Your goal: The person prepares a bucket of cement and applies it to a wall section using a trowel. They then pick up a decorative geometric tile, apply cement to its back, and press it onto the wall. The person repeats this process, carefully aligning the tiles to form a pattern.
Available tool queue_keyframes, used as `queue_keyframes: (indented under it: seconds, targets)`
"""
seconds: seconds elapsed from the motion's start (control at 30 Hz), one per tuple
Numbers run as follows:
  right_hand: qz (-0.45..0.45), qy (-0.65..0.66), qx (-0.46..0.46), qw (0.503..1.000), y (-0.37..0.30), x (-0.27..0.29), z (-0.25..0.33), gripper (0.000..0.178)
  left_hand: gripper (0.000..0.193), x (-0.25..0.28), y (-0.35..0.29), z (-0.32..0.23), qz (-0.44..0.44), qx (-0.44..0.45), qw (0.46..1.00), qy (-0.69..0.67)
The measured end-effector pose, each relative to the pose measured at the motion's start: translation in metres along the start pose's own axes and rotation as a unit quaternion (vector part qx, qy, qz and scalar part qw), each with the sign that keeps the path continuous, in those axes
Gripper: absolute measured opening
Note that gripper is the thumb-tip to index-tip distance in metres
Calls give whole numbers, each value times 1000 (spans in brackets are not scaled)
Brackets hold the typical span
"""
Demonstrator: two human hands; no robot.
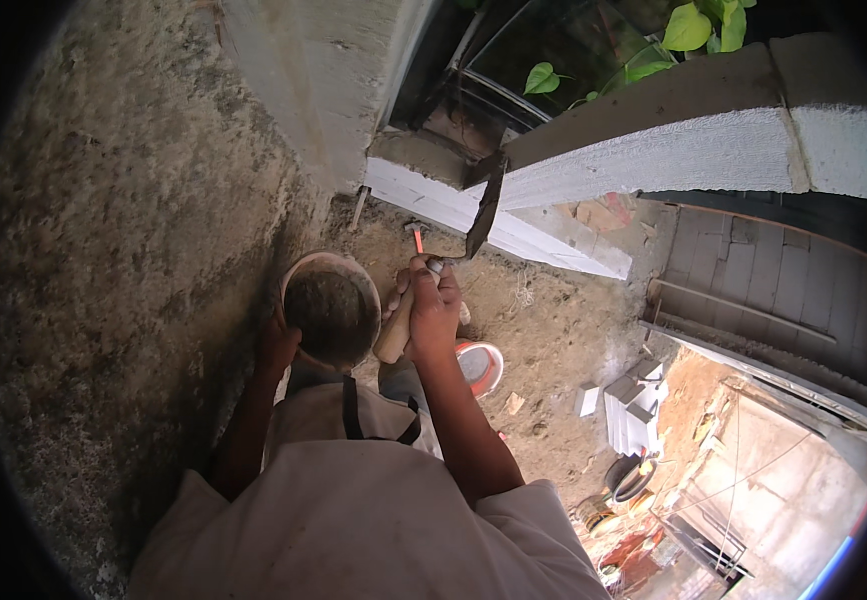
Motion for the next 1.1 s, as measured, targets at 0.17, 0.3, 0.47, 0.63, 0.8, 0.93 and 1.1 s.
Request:
queue_keyframes:
  seconds: [0.17,0.3,0.47,0.63,0.8,0.93,1.1]
  targets:
    - [-28,37,7,999,57,-5,0,13,79,-14,2,16,-20,-39,999,-18]
    - [-16,70,22,997,48,-4,6,14,77,0,-21,-20,-22,-49,998,-18]
    - [-5,31,-5,1000,-14,3,24,27,75,-11,-15,-17,-4,-3,1000,-27]
    - [72,-345,-112,929,-65,60,52,21,76,-18,-26,-50,0,0,996,-89]
    - [255,-865,105,418,-32,95,47,29,75,-18,-47,-89,-4,-36,998,-51]
    - [326,-891,162,271,-2,87,27,26,64,-13,-74,-131,-21,-83,994,-69]
    - [394,-863,162,270,3,81,16,21,55,-10,-97,-163,-38,-115,990,-74]
Point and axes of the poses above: each hand's wrist, its own y-axis towards the middle knuckle, its own x-axis out of the back of the hand, z = x × y, the point moved 5 cm from there along y, towards the middle knuckle, and after that the axes turned 4 degrees about -y, right-handed, at the moved point
